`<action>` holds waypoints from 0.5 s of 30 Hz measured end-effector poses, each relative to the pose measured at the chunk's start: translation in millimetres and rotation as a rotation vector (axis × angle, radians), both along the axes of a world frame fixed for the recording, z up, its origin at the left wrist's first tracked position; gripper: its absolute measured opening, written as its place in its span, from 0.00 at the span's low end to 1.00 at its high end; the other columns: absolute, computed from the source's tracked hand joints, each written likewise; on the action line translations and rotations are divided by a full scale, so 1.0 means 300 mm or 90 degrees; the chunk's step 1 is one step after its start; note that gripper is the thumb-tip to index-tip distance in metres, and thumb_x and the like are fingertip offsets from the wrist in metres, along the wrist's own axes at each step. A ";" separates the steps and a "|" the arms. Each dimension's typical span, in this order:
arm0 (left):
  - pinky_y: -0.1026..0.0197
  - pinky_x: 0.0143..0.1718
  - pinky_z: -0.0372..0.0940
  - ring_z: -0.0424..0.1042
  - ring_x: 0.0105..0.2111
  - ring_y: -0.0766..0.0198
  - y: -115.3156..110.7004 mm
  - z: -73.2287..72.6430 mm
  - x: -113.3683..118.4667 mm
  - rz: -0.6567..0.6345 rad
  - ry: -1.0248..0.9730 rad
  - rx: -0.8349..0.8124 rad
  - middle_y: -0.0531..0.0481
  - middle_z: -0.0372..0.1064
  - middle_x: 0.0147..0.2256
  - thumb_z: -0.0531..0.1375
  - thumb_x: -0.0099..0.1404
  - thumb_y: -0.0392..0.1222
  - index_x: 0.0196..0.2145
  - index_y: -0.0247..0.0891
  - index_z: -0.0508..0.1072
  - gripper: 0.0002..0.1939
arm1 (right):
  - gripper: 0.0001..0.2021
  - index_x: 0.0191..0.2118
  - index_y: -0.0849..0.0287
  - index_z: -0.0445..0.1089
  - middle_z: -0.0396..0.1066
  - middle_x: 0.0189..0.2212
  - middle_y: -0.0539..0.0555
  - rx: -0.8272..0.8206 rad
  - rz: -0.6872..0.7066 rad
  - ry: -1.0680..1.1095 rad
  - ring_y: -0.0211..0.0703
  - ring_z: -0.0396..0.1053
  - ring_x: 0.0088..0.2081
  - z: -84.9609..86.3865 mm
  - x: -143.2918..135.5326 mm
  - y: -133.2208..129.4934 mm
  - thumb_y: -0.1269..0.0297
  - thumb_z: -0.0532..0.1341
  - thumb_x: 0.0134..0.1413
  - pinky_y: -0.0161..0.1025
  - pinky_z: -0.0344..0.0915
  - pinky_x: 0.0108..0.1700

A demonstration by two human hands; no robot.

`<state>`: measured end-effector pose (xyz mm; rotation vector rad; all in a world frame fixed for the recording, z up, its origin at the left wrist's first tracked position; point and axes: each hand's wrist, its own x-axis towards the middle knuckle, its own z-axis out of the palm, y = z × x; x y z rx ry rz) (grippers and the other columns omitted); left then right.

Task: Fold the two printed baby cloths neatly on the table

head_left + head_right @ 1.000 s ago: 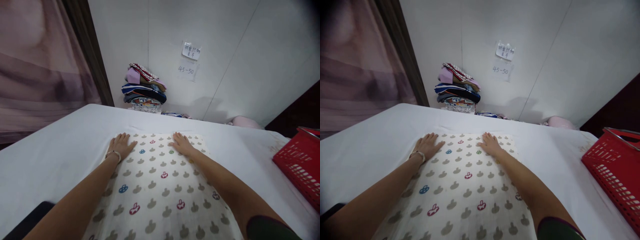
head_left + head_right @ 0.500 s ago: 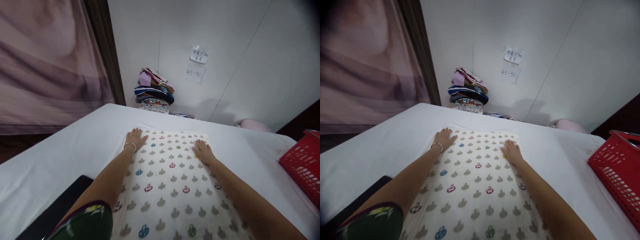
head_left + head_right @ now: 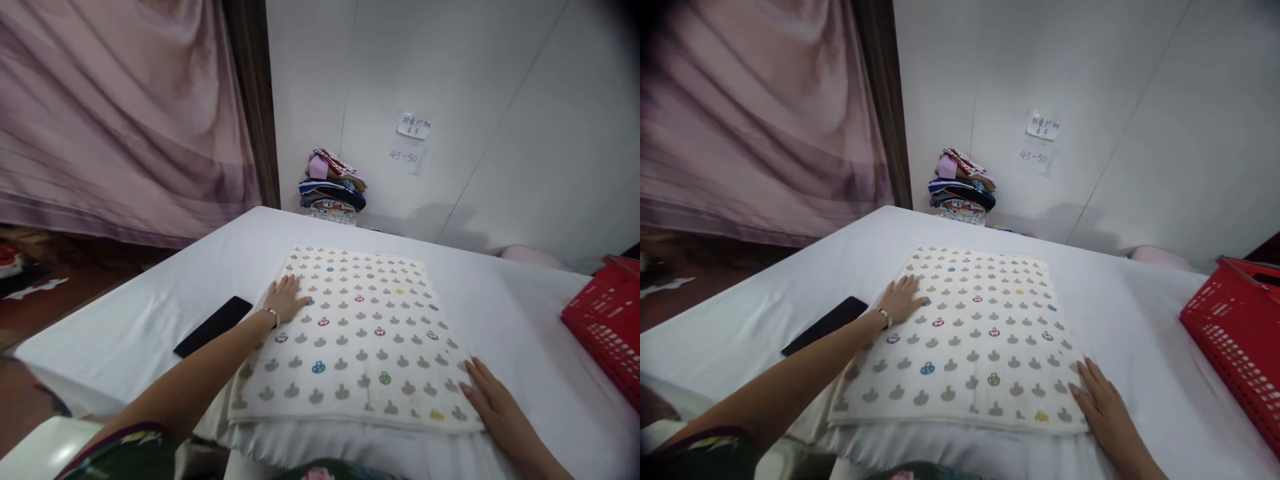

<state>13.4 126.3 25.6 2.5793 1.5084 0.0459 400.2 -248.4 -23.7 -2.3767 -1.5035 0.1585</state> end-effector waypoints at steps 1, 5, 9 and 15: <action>0.44 0.60 0.35 0.35 0.63 0.52 -0.045 0.002 -0.025 -0.013 -0.001 -0.002 0.43 0.37 0.64 0.39 0.59 0.67 0.62 0.35 0.48 0.42 | 0.29 0.59 0.59 0.56 0.48 0.62 0.58 0.014 0.000 -0.010 0.51 0.45 0.62 -0.011 -0.004 -0.011 0.47 0.46 0.57 0.54 0.49 0.60; 0.45 0.60 0.37 0.37 0.63 0.52 -0.208 0.007 -0.124 -0.050 -0.008 -0.002 0.43 0.39 0.63 0.42 0.60 0.65 0.61 0.36 0.50 0.39 | 0.27 0.59 0.60 0.56 0.50 0.61 0.59 0.053 0.012 -0.056 0.52 0.47 0.61 -0.053 -0.004 -0.041 0.50 0.45 0.58 0.56 0.50 0.59; 0.46 0.61 0.39 0.38 0.63 0.54 -0.345 -0.001 -0.221 -0.060 -0.032 0.019 0.44 0.40 0.63 0.44 0.62 0.62 0.61 0.37 0.50 0.36 | 0.26 0.58 0.59 0.58 0.52 0.60 0.58 0.082 0.040 -0.085 0.54 0.49 0.61 -0.094 0.028 -0.084 0.51 0.47 0.58 0.57 0.53 0.58; 0.46 0.59 0.47 0.43 0.62 0.53 -0.468 -0.004 -0.335 -0.119 -0.078 0.040 0.43 0.44 0.62 0.48 0.63 0.58 0.60 0.39 0.54 0.32 | 0.26 0.56 0.59 0.61 0.51 0.60 0.57 0.149 0.125 -0.105 0.58 0.47 0.61 -0.116 0.041 -0.155 0.52 0.50 0.55 0.59 0.56 0.56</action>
